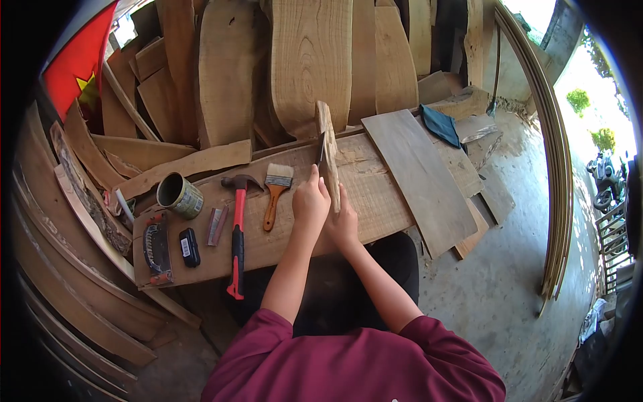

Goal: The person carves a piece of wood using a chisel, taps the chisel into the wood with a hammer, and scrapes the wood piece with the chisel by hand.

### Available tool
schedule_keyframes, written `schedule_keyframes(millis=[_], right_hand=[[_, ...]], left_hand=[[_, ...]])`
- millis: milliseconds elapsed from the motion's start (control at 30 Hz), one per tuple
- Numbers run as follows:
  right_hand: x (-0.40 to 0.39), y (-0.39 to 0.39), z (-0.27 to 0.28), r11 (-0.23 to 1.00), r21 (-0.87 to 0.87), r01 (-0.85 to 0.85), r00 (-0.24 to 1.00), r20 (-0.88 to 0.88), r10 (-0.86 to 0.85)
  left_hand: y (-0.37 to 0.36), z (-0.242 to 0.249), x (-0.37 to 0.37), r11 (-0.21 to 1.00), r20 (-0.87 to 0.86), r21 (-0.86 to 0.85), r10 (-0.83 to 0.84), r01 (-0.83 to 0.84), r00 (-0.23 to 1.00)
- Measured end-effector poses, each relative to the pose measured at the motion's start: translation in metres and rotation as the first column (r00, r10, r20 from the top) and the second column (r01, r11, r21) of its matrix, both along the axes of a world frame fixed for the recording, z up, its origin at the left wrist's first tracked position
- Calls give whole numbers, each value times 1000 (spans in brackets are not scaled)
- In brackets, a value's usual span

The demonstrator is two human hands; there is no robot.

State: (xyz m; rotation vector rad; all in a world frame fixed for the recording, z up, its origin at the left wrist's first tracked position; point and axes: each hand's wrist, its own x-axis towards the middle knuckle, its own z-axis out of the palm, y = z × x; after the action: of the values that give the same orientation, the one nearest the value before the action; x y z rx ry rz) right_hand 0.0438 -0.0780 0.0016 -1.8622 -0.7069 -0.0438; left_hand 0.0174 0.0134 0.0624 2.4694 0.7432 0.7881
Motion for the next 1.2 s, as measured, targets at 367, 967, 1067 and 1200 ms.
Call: schedule_keyframes(millis=[367, 967, 1067, 1200], right_hand=[[3, 6, -12, 991, 133, 30, 980, 190, -55], [-1, 3, 2, 1000, -11, -2, 999, -52, 2], [-2, 3, -1, 999, 41, 6, 1000, 18, -7], [3, 7, -9, 999, 30, 34, 997, -68, -32]], left_hand=[[2, 0, -4, 999, 30, 38, 3, -4, 1000], [-1, -7, 6, 1000, 43, -5, -13, 13, 999], [-13, -9, -9, 1000, 36, -16, -11, 12, 999], [-30, -9, -33, 1000, 34, -24, -12, 13, 999]])
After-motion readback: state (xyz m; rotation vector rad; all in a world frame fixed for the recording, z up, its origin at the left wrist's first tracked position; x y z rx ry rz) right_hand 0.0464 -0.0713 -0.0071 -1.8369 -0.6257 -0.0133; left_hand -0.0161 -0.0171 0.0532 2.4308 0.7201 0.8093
